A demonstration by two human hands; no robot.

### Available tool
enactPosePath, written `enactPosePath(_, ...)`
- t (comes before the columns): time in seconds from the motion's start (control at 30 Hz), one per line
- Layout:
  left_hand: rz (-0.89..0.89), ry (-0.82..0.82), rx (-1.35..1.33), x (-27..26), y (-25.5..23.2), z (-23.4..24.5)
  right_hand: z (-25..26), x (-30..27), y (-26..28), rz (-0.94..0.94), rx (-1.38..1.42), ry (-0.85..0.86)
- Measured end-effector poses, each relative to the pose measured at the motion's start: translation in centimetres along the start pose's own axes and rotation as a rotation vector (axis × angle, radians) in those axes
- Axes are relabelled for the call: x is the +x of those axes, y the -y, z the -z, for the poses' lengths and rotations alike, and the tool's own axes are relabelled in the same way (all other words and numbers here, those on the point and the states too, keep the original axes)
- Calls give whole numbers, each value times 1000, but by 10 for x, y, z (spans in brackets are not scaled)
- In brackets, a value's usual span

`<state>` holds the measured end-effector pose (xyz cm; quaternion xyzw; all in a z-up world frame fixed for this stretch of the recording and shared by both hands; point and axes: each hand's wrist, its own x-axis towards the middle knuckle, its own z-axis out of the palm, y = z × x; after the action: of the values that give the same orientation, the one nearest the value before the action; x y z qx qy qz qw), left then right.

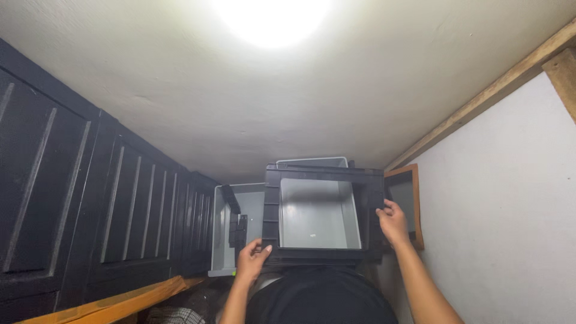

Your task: The person assembles a stackable plastic storage container by attaching black corner pieces and a pink latch, then places a black lid on top. The person repeatedly removes and reattaches the lid to check fit.

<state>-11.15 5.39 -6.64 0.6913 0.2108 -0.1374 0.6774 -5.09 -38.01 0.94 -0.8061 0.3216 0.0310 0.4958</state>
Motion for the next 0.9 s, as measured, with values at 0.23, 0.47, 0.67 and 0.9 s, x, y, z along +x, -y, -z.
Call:
enactPosePath(0.23, -69, -183, 66, -16, -93, 24, 7, -42, -41, -237, 108, 190)
enactPosePath(0.47, -44, -239, 372, 21, -133, 19, -22, -73, -64, -307, 206, 275)
enactPosePath(0.67, -425, -201, 679, 95, -107, 0, -31, -97, -94, -386, 195, 226)
enactPosePath(0.9, -355, -61, 680, 125, -84, -19, -38, -94, -118, -336, 326, 55)
